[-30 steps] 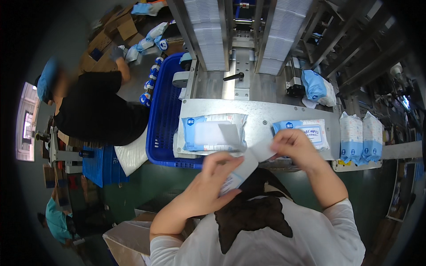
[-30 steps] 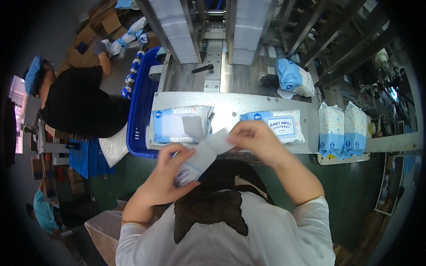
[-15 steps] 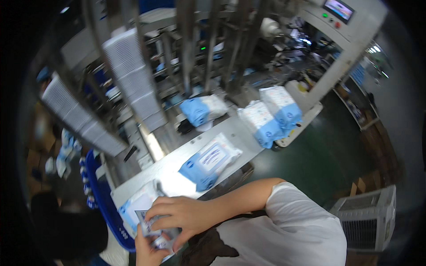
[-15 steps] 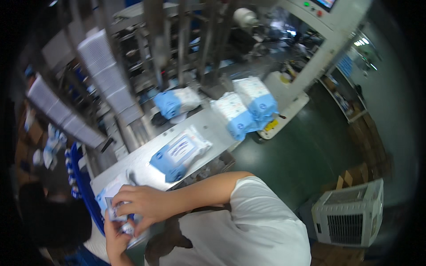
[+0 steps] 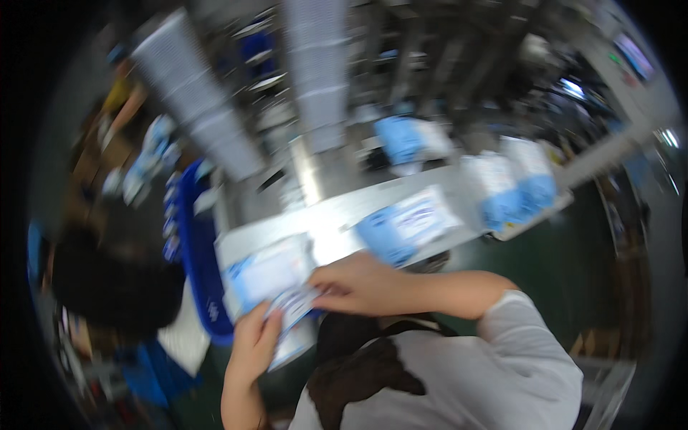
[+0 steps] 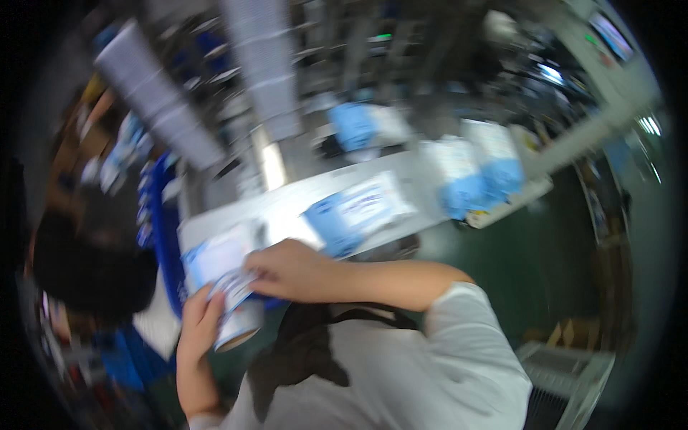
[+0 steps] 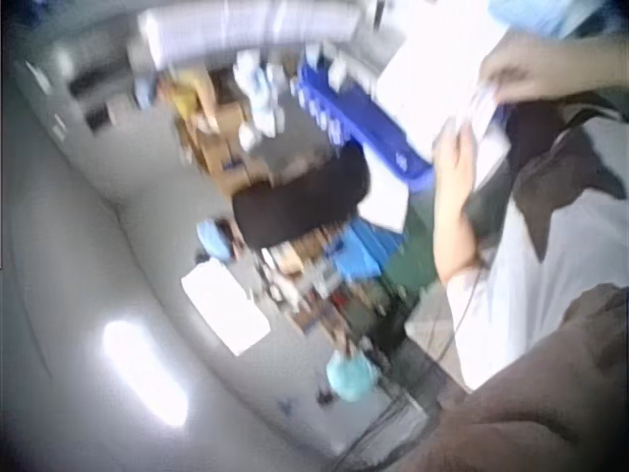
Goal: The person applies adhesive labels to the tops of plastic packages of baby wipes, taking packages from a blue crate and placing labeled ones back.
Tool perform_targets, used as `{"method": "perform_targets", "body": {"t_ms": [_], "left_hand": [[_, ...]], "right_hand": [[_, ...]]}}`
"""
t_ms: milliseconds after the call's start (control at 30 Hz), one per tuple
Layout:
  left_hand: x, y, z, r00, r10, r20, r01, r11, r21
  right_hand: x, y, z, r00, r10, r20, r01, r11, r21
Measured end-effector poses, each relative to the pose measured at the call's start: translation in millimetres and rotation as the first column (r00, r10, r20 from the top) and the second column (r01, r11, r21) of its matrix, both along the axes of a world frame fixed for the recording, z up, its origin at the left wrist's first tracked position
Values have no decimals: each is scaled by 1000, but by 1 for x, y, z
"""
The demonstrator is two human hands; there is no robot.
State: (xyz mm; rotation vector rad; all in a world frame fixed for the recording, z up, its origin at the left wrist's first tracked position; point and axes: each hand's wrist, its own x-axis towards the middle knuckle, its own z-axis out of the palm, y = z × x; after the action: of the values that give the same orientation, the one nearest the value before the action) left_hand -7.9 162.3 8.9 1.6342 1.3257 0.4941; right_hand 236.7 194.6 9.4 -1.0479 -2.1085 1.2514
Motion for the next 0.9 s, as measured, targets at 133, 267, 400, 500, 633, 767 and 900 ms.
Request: {"method": "perform_targets", "body": {"t_ms": [133, 267, 400, 500, 633, 767, 900], "left_hand": [[-13, -8, 14, 984, -121, 130, 120, 993, 18], [-30, -10, 2, 975, -138, 176, 143, 990, -18], [-44, -7, -14, 961, -84, 262, 148, 961, -232], [-70, -1, -18, 963, 68, 261, 0, 968, -252], [-86, 17, -26, 986, 70, 151, -54, 993, -109], [-84, 32, -35, 999, 31, 39, -29, 998, -55], [-85, 37, -39, 1000, -20, 12, 21, 999, -28]], "right_hand": [[-10, -4, 2, 993, -109, -55, 102, 989, -107], [-23, -4, -7, 959, -103, -263, -76, 802, -593], [-34, 6, -11, 971, -219, -98, 105, 755, -647], [-31, 26, -17, 929, -365, -64, 230, 702, -674], [-46, 38, -36, 881, -466, -78, 278, 645, -712], [-59, 39, -39, 899, -437, 17, 338, 670, -661], [-58, 41, -39, 905, -422, 49, 352, 680, -643]]}}
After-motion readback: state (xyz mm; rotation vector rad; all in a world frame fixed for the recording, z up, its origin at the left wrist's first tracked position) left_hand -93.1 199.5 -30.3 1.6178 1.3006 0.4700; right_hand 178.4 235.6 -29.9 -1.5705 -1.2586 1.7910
